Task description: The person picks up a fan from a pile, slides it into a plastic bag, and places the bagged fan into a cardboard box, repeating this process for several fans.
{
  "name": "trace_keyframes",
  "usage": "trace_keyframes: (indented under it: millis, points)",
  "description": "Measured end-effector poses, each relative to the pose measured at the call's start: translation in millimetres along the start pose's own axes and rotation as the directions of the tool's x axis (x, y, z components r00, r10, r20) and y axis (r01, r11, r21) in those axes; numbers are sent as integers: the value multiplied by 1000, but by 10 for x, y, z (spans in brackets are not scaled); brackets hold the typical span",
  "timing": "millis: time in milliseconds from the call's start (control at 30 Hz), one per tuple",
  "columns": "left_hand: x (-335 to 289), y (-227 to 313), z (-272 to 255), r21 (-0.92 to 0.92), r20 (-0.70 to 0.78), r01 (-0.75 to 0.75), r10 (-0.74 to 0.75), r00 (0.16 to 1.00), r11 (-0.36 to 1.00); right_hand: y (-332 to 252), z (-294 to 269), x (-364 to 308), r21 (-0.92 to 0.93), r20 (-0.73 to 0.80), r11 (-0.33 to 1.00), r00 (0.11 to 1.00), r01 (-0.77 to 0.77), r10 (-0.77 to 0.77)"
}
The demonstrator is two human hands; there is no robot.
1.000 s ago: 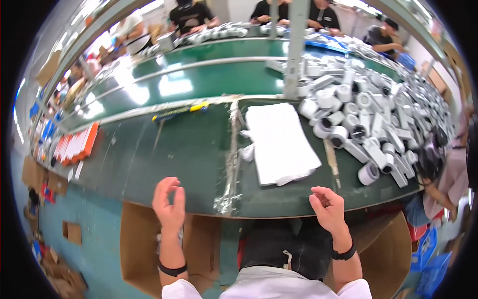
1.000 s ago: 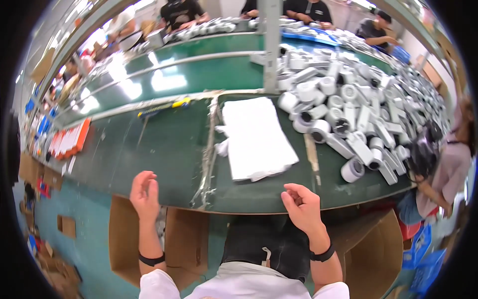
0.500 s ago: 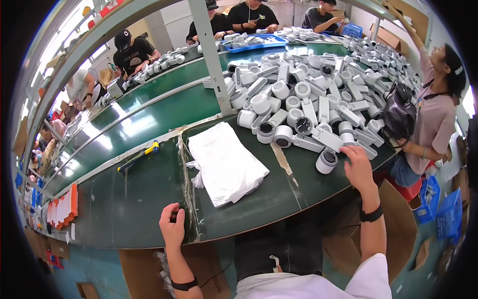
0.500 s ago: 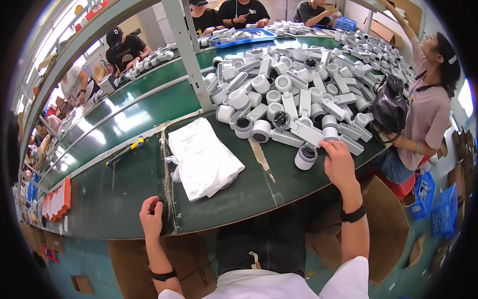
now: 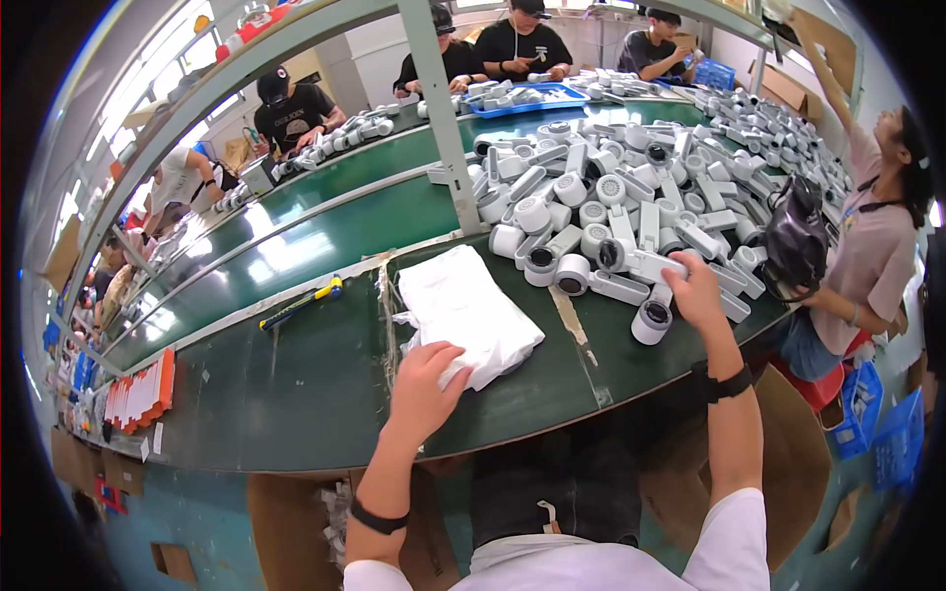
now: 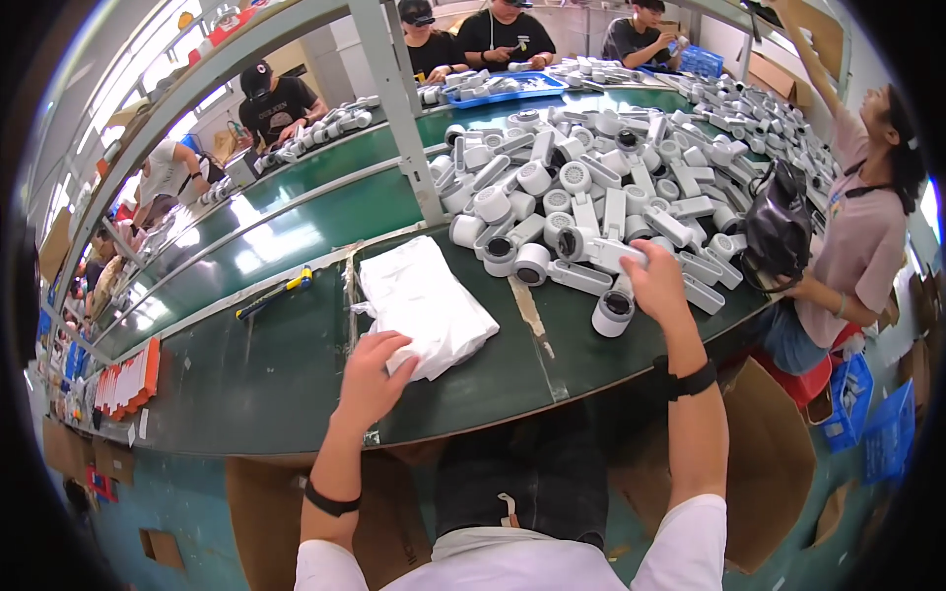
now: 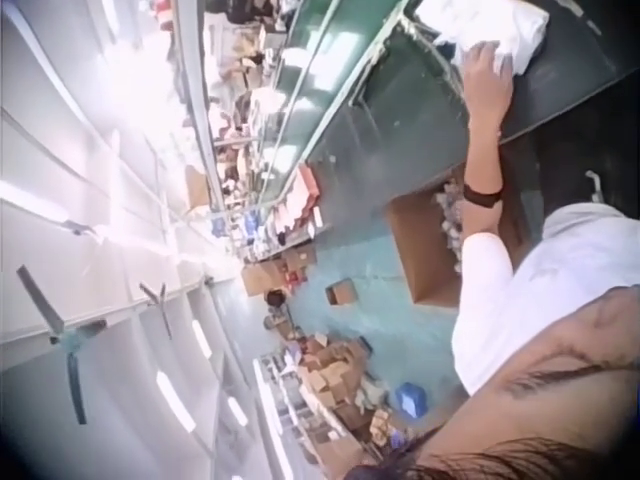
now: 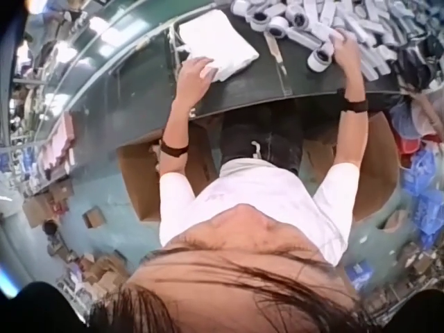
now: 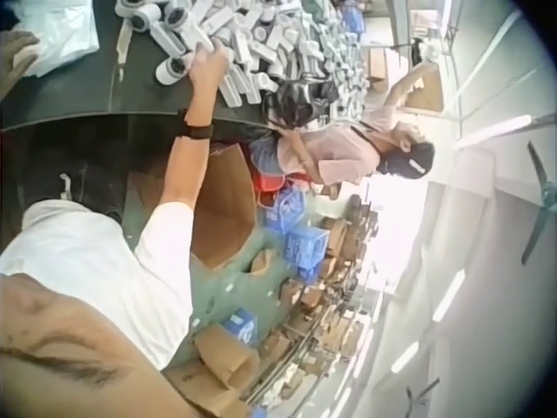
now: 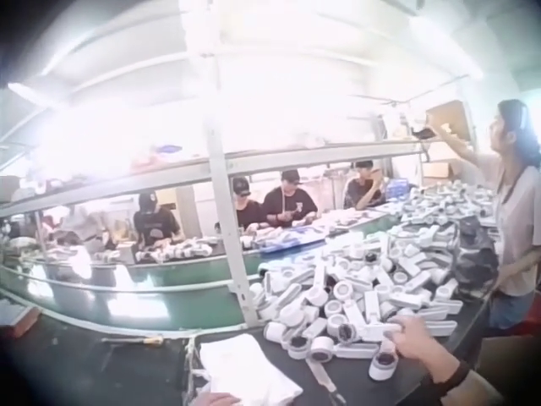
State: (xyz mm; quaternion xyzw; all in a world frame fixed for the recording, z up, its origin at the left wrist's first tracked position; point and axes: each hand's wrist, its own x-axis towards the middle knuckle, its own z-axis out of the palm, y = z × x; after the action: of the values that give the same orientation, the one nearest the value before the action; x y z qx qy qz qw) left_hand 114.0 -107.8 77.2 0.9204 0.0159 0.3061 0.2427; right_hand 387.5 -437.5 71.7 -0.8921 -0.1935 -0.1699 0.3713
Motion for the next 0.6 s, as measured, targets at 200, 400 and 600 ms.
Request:
trace_keyframes:
  millis: [200, 400, 600]
  points:
    - [23, -168, 210, 211, 157, -24, -10, 988, 977, -456, -95, -486, 799, 143, 498, 912, -336, 386]
    - [72, -229, 237, 216, 143, -34, 3, 990, 976, -779, 69, -1239, 837, 517, -168, 853, -521, -72]
    - [145, -200, 162, 70, 99, 69, -76, 992, 995, -1062, 439, -1492, 768, 614, -140, 781, -624, -111]
